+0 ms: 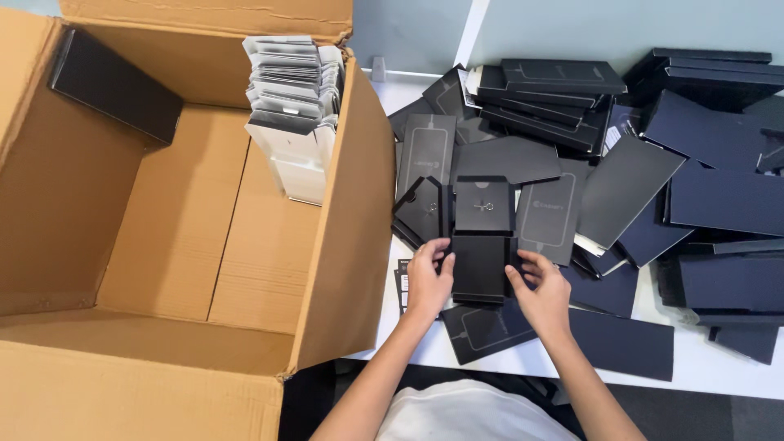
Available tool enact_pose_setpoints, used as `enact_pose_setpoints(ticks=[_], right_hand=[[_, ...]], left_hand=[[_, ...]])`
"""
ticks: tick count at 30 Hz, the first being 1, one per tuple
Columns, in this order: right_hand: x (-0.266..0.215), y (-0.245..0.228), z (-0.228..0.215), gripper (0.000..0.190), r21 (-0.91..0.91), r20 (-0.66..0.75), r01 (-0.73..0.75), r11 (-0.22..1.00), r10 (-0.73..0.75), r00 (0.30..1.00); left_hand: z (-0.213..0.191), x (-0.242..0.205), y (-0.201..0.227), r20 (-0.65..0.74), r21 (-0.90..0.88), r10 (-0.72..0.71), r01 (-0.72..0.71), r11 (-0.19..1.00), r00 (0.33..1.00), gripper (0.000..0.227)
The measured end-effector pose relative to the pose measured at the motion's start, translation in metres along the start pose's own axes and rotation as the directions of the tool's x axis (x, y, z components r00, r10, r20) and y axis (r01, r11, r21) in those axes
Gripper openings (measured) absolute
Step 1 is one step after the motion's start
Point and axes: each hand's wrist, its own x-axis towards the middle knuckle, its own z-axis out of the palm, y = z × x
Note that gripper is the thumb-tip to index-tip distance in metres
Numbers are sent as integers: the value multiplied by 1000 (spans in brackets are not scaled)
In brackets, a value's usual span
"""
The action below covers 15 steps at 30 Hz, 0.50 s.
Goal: The person picks up small black boxes from a pile on a table, opens them, and places them into a large cardboard box. They also handle white paper packets, placing them inside the cardboard box alongside the black boxes.
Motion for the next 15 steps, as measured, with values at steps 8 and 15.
enact_pose_setpoints(ticks=[8, 15], right_hand=[[-3, 32, 4, 56, 116, 104, -134, 984, 122, 987], [-1, 25, 9, 47, 125, 127, -268, 955, 253, 959]], left_hand=[[13, -10, -37, -7, 118, -70, 71, 991, 998, 28], [16, -12, -28, -66, 120, 28, -20, 993, 997, 29]])
